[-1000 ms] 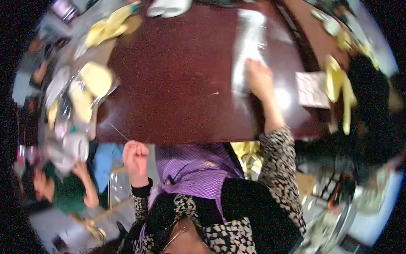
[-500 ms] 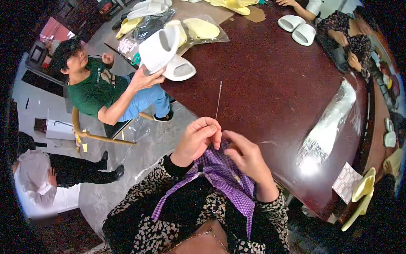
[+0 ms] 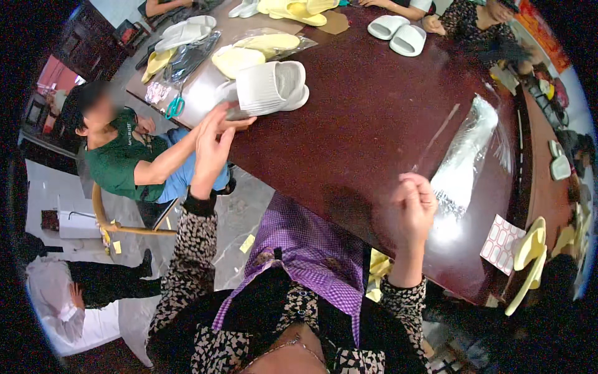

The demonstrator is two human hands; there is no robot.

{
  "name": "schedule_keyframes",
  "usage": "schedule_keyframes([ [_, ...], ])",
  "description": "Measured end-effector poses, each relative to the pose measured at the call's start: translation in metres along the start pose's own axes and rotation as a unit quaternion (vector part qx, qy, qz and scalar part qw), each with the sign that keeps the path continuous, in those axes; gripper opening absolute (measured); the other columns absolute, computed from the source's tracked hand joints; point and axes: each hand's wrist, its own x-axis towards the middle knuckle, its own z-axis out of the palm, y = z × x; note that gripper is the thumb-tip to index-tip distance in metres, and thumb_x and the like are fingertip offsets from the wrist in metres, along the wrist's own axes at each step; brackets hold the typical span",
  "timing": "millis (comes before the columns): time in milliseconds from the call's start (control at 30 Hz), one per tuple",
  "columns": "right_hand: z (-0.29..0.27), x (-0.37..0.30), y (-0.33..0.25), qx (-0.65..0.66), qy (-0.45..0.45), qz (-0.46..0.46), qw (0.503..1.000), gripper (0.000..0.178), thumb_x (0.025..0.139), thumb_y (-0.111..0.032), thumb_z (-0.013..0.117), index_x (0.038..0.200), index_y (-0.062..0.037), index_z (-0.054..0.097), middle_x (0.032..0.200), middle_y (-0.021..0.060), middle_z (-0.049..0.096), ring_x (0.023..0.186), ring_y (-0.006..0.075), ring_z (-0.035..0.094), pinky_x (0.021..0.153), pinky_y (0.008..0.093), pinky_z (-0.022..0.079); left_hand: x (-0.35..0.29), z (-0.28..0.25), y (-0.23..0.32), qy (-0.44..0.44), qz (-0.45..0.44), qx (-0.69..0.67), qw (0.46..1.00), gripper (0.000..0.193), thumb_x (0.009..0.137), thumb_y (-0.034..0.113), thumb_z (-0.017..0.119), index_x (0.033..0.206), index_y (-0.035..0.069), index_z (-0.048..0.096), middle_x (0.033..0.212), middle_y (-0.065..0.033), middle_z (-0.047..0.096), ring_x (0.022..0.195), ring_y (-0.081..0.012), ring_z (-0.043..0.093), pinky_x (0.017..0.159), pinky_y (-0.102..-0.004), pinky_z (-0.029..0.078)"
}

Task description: The person attaches pairs of slippers together by taking plastic fasteners from a bundle and threading them through the slippers by hand.

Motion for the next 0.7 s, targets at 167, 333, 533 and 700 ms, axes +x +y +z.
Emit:
schedule_keyframes([
  [167,-0.018,0.013,-0.009,0.088,0.052,-0.077,0.992,0.014,0.092,-0.010,0.049,0.095,0.0004,0.058,0.059,0.0006,0.046,0.051,0.0098,0.041,0.052,0.0245,0.039,0.021,0.041,-0.033,-0.080,0.036,-0.015,0.996,0.024,0.083,0.014,0.059,0.101,-0.001,0.057,0.100,-0.0192,0.060,0.082,-0.0409,0.058,0.069,-0.0406,0.047],
  [333,-0.019,0.017,-0.011,0.078,0.075,-0.074,0.991,0.015,0.093,-0.011,0.048,0.095,0.0006,0.058,0.059,0.0006,0.044,0.051,0.0096,0.039,0.052,0.0251,0.038,0.009,0.068,-0.017,-0.259,-0.182,-0.032,0.948,0.022,0.084,0.009,0.057,0.101,-0.004,0.056,0.083,-0.0105,0.063,0.071,-0.0165,0.058,0.067,-0.0282,0.046],
  [533,-0.021,0.025,-0.009,0.080,0.081,-0.060,0.992,0.014,0.092,-0.011,0.049,0.094,0.0005,0.058,0.061,0.0006,0.045,0.052,0.0093,0.039,0.052,0.0246,0.038,-0.034,0.063,0.014,-0.225,-0.267,-0.335,0.875,0.014,0.087,0.008,0.055,0.093,-0.004,0.057,0.080,0.0003,0.061,0.071,-0.0045,0.053,0.063,-0.0227,0.043],
  [700,-0.016,0.035,0.003,0.079,0.076,-0.033,0.993,0.014,0.092,-0.012,0.050,0.094,-0.0006,0.058,0.061,-0.0001,0.045,0.053,0.0084,0.039,0.051,0.0242,0.037,-0.036,0.074,-0.017,-0.174,-0.286,-0.298,0.894,0.016,0.088,0.009,0.055,0.097,-0.004,0.057,0.082,0.0007,0.062,0.073,-0.0035,0.053,0.064,-0.0226,0.043],
])
